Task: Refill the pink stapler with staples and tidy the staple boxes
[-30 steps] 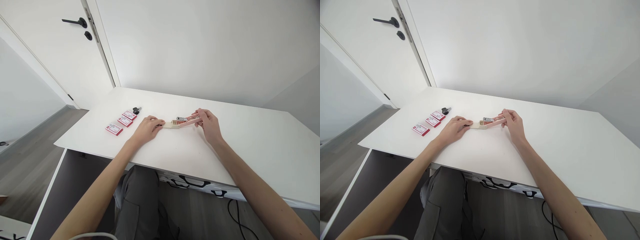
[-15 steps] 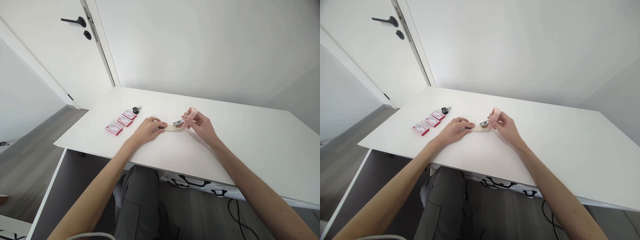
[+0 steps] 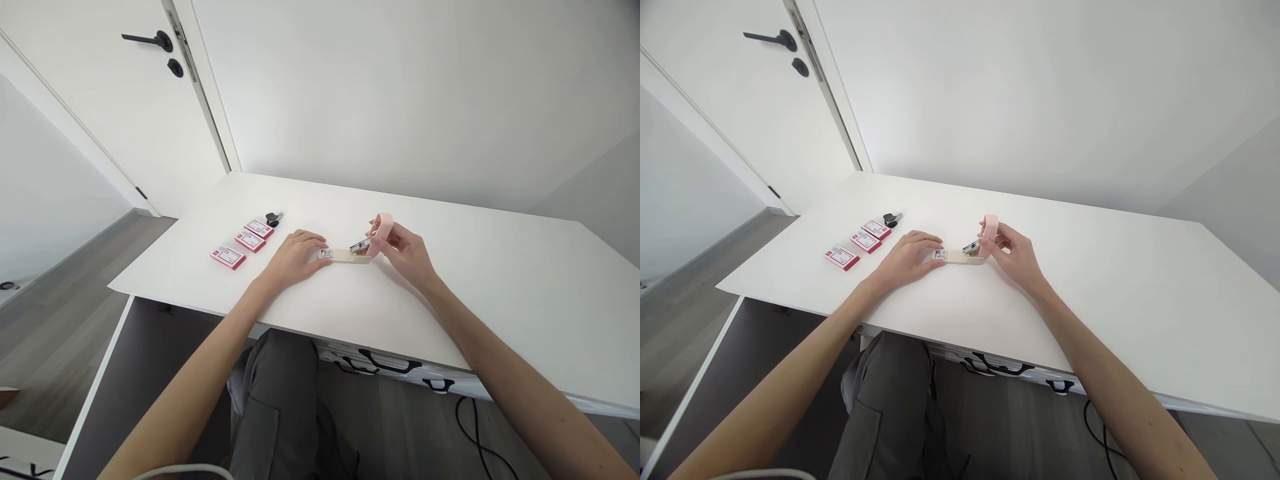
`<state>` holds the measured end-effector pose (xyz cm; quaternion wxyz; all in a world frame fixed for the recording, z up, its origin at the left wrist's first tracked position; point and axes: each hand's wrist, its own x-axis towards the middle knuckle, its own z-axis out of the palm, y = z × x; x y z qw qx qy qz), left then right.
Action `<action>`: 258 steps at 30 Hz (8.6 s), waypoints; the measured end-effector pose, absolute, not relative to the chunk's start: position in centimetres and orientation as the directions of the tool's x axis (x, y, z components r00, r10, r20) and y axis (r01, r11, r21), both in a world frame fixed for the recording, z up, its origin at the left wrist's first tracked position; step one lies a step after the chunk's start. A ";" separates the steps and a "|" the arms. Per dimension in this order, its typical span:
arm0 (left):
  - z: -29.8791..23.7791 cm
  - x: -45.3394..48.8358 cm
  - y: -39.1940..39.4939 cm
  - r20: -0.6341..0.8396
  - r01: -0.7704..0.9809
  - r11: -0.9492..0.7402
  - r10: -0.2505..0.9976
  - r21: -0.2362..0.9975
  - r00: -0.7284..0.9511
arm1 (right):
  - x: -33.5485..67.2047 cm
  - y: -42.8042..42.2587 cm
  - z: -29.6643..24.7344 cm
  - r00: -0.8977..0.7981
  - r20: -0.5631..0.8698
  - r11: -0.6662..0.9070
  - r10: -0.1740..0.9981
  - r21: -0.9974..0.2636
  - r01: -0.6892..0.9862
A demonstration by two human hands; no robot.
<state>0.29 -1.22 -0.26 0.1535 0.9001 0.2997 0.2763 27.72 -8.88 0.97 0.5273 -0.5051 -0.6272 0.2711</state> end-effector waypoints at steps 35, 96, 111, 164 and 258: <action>0.4 0.2 -1.3 0.352 0.409 -0.767 0.607 0.495 0.712 | 26.5 -9.7 1.4 -0.003 0.445 0.377 0.895 -0.755 0.536; -1.6 0.9 -2.2 0.477 0.950 -0.157 0.879 0.269 0.010 | 26.5 -9.4 -0.9 0.097 0.352 0.211 0.931 -0.737 0.642; -1.2 1.1 -2.8 0.460 0.971 -0.157 0.886 0.179 0.058 | 26.5 -9.3 -1.1 0.050 0.348 0.188 0.936 -0.614 0.766; 0.0 0.9 -3.8 0.540 0.739 -0.610 0.740 0.286 0.402 | 25.9 -9.0 -1.4 0.076 0.222 0.188 0.972 -0.930 0.315; 1.8 2.8 -3.3 0.179 0.350 -0.318 0.909 0.881 0.376 | 25.1 -8.3 0.1 0.133 0.111 0.054 0.985 -0.926 0.373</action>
